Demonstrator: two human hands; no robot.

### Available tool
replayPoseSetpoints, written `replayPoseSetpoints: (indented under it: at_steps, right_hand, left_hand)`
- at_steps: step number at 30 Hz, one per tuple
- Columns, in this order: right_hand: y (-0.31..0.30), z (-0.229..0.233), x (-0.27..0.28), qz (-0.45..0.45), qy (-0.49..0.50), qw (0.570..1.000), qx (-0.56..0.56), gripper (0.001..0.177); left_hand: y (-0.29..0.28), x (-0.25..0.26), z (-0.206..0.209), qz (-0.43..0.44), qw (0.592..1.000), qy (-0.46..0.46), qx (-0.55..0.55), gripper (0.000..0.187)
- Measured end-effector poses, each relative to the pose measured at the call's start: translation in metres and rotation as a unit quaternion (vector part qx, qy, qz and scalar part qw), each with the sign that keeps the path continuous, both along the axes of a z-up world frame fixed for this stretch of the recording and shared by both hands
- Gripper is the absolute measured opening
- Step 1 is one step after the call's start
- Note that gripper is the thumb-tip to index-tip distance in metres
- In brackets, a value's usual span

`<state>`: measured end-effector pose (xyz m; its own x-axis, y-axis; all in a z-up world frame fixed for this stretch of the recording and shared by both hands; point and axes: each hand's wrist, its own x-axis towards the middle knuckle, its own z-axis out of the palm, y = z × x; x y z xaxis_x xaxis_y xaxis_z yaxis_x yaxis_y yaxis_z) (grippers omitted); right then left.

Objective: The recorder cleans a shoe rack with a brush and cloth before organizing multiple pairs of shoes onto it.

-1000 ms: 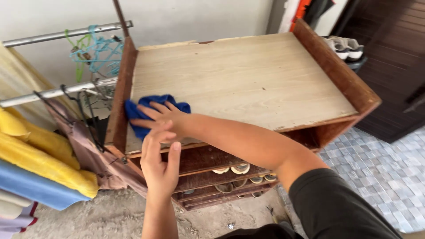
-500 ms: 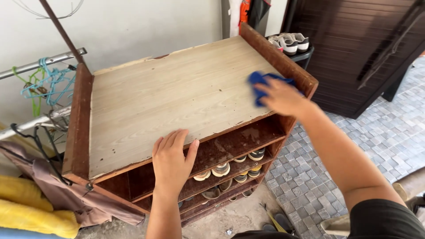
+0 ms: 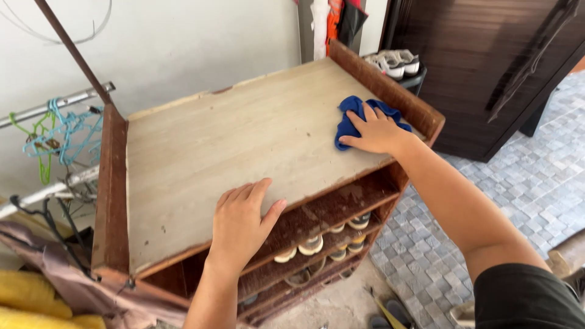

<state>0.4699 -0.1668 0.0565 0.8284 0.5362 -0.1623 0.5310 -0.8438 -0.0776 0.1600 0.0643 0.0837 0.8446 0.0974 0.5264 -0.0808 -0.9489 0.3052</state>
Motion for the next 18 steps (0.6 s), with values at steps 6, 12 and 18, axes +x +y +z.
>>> replayPoseSetpoints:
  at_steps: [6,12,18]
  right_hand:
    - [0.047,0.005,0.095,-0.01,0.097,0.995,-0.009,0.102]
    - [0.123,-0.007,0.184,-0.036,0.106,0.993,-0.019,0.105]
    - [0.17,-0.024,0.25,-0.018,0.095,0.995,-0.01,0.104]
  left_hand:
    - [0.017,0.018,-0.001,0.04,0.998,-0.058,0.002,0.046]
    - [0.026,0.021,-0.01,0.054,0.996,-0.05,-0.039,0.047]
    - [0.029,0.025,-0.019,0.07,0.997,-0.009,-0.031,0.052]
